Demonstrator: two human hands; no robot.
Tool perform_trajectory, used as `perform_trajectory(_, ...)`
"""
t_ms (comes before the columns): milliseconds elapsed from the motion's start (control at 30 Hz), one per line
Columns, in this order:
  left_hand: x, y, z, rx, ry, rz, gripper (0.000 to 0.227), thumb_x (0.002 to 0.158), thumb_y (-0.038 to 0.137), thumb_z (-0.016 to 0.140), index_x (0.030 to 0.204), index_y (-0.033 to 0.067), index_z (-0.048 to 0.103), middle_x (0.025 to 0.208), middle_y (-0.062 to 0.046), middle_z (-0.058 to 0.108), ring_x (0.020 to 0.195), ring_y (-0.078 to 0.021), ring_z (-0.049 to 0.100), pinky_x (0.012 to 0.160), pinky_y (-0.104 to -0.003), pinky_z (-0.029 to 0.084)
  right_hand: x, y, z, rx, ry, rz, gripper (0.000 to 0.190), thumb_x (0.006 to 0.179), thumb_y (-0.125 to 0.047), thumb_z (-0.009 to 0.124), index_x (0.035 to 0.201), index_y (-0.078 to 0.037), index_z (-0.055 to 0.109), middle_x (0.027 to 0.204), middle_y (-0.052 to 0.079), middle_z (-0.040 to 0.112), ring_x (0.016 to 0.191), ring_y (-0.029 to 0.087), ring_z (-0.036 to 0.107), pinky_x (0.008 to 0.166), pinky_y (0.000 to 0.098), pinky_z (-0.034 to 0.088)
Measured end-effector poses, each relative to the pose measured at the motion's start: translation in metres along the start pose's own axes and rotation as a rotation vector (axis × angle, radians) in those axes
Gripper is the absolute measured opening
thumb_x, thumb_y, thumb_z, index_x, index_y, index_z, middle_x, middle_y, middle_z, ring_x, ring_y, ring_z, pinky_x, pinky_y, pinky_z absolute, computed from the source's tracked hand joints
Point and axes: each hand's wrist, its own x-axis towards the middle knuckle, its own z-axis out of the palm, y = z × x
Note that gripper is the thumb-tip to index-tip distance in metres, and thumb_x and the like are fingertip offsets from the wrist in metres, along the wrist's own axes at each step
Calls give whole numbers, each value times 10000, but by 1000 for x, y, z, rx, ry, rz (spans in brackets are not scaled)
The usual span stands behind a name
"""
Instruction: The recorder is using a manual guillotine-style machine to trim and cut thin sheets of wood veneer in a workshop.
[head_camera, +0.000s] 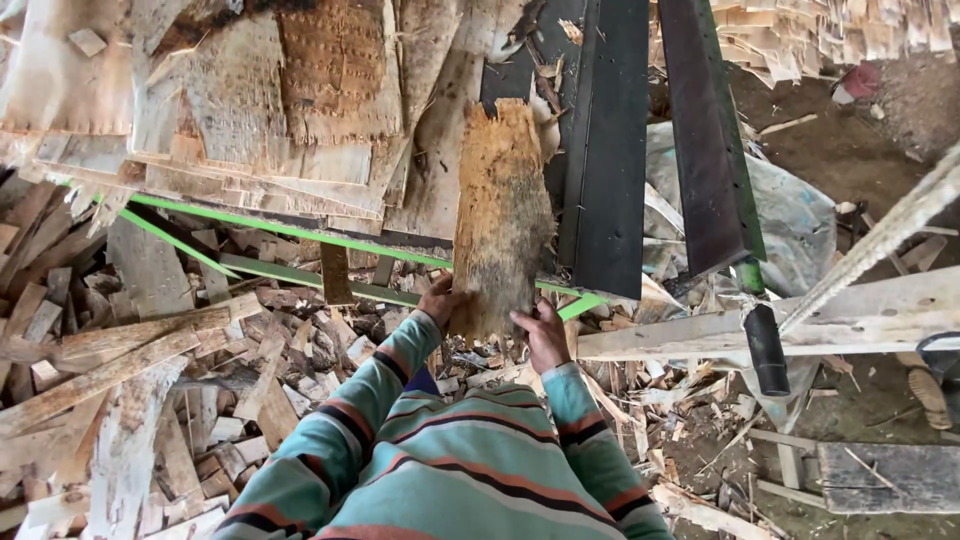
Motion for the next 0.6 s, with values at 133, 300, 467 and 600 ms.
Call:
perform_trajectory(133, -16, 27, 37, 54, 15, -18, 303, 906, -34, 680, 1201, 18, 634, 1063, -138, 729, 901, -278, 725, 791, -417, 642, -11, -27, 10, -31, 75, -81, 443, 848, -60, 723, 1279, -13, 637, 1116, 87, 711, 1022, 205, 660, 948, 354, 530)
perform_trajectory(300, 10, 23, 45, 20, -36, -28, 332, 885, -51, 722, 1190, 35, 623, 1054, -138, 739, 890, -276, 725, 763, -431, 635, -18, -41, 10, -26, 195, -190, 461, 867, -52, 712, 1318, -33, 619, 1091, 51, 685, 990, 174, 637, 921, 329, 522)
perform_trajectory(467, 69, -20, 36, 391, -106, 5, 470, 815, 8, 790, 1252, 44, 624, 1138, -95, 750, 1013, -267, 717, 893, -407, 620, -25, -35, -20, -35, 278, -200, 422, 897, -85, 723, 1304, 5, 661, 1053, 65, 699, 932, 164, 623, 851, 324, 514)
perform_trajectory(600, 104, -71, 34, 1011, -106, 131, 594, 787, 132, 871, 1319, 40, 623, 1194, -93, 740, 1077, -235, 697, 955, -371, 581, -12, 22, -105, -56, 346, 9, 466, 896, -137, 748, 1331, -18, 631, 1027, 78, 706, 862, 167, 597, 758, 344, 496)
